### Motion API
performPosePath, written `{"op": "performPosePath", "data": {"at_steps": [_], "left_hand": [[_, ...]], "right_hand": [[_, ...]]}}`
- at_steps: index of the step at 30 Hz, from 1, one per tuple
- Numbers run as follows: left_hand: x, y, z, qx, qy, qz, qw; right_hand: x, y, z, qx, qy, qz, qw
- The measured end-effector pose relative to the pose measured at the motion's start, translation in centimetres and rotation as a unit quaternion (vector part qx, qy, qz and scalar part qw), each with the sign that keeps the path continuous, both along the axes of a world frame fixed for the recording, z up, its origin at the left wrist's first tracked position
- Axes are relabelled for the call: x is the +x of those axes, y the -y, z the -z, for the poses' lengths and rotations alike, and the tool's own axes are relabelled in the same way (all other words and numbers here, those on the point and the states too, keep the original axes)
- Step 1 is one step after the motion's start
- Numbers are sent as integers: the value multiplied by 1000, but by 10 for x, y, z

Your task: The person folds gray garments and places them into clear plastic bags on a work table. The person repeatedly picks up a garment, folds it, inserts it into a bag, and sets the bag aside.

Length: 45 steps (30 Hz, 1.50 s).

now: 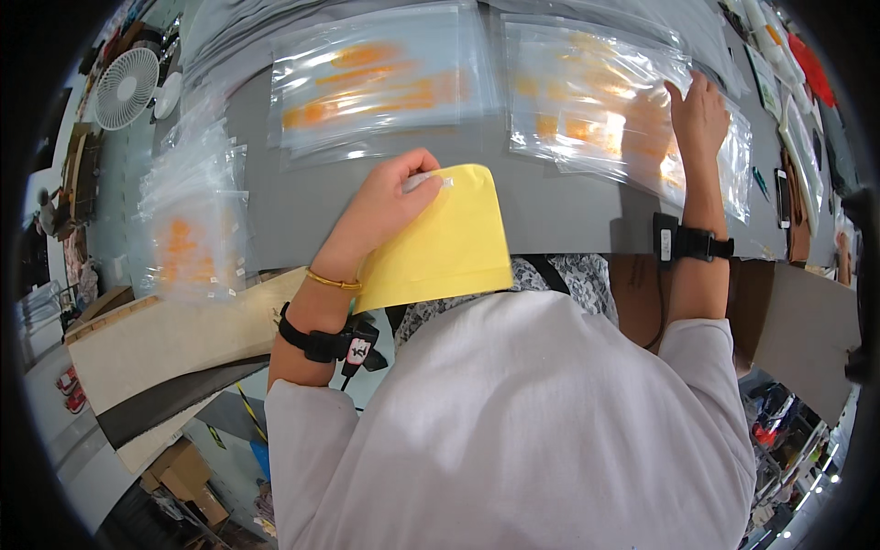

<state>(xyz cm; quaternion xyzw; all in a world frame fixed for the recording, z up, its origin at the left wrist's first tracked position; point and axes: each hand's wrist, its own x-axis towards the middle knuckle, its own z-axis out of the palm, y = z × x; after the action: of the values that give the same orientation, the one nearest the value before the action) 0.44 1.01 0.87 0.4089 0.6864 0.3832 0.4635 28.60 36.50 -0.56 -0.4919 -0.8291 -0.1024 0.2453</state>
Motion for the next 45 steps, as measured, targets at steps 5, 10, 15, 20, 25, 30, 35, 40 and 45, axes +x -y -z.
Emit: {"op": "performPosePath", "data": {"at_steps": [5,10,15,20,25,30,35,40,45], "left_hand": [[25,-16,-6,26,-57,-30,998],[37,-24,-6,45,106,-54,992],[32,-16,3,50,197,-73,976],[25,-3,7,45,268,-95,958],[16,6,9,74,251,-87,961],[2,9,13,71,247,-73,964],[-18,12,6,123,-222,15,967],[-33,-9,14,288,-465,113,829],[-30,-16,36,260,-464,126,837]], "right_hand": [[-46,130,-21,-313,-307,-352,827],[-78,200,-14,-154,-154,-416,883],[-85,202,-14,-198,-163,-412,874],[-92,214,-18,-326,-171,-390,844],[-102,221,-19,-415,-203,-368,807],[-108,230,-26,-300,-131,-419,847],[-122,210,-30,-275,-200,-380,860],[-173,161,4,-446,-241,-285,813],[-197,159,43,-433,-161,-246,852]]}}
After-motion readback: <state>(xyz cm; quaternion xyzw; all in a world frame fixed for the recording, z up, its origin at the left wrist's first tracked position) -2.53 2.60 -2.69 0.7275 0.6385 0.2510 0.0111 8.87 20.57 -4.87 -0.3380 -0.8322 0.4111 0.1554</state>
